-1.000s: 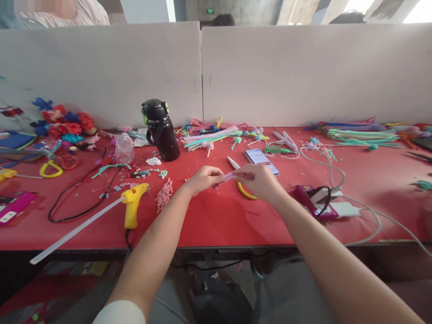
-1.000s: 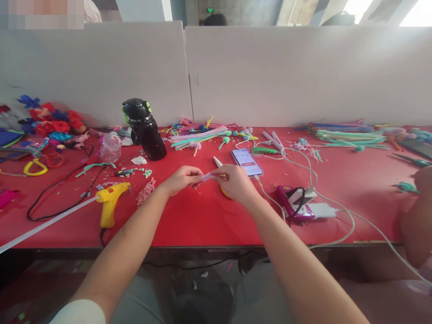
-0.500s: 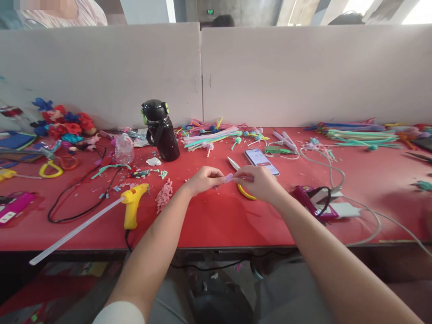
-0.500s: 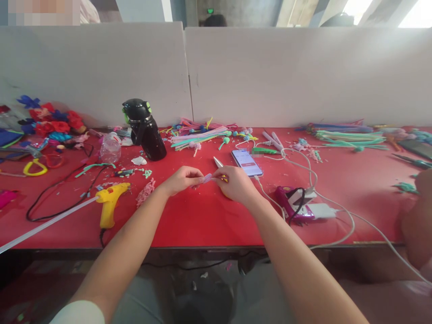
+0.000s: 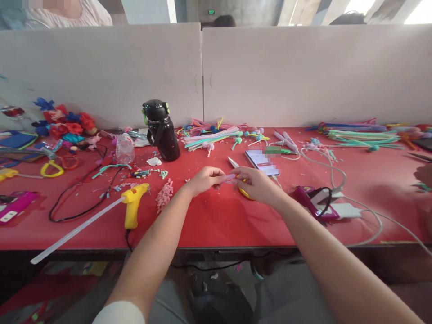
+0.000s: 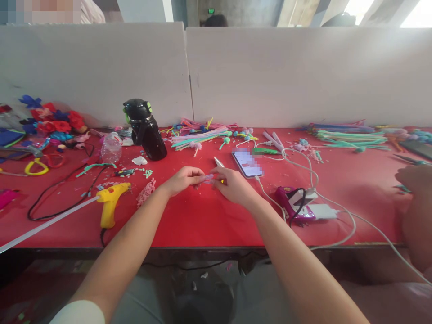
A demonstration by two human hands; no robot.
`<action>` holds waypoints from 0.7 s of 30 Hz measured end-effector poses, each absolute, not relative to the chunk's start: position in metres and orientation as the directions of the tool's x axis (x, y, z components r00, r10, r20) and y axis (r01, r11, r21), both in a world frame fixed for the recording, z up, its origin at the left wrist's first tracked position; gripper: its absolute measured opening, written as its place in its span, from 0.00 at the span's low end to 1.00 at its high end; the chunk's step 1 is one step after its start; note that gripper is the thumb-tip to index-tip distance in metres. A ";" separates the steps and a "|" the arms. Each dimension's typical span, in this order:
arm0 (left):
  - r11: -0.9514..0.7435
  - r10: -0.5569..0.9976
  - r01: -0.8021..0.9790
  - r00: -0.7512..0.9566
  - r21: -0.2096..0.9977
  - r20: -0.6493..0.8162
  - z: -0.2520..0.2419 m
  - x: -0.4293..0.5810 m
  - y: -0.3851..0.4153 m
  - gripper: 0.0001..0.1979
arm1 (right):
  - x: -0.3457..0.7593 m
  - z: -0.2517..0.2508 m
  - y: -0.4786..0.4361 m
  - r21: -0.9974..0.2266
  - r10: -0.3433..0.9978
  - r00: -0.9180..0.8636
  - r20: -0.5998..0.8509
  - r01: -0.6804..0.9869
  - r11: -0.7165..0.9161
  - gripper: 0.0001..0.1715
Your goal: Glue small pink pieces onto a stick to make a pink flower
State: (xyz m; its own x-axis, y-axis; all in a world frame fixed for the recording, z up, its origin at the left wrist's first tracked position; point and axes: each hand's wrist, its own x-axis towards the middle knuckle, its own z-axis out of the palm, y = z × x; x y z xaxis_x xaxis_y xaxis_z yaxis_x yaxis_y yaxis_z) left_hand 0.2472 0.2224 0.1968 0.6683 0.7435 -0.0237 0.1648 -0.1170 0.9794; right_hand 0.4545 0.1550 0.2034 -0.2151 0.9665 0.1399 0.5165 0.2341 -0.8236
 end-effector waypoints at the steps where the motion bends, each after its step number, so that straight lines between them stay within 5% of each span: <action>1: -0.122 0.737 0.170 0.676 0.978 -0.026 0.197 0.247 0.222 0.19 | 0.454 0.203 0.154 -0.835 0.969 -0.221 0.112 0.508 0.212 0.19; 12: -0.086 0.718 0.161 0.694 0.983 -0.051 0.200 0.245 0.222 0.20 | 0.455 0.202 0.157 -0.698 0.891 -0.260 0.371 0.556 0.453 0.10; 21: 0.032 0.709 0.055 0.702 0.998 -0.061 0.199 0.243 0.222 0.25 | 0.449 0.206 0.155 -0.726 0.905 -0.144 0.401 0.553 0.410 0.08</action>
State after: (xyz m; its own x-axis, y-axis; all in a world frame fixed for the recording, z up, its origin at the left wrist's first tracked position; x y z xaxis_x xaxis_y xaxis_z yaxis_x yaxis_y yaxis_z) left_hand 0.2429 0.2220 0.1989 0.7021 0.7094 -0.0608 0.0545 0.0315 0.9980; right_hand 0.4488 0.1549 0.2061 -0.1441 0.9047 0.4010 0.5529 0.4097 -0.7256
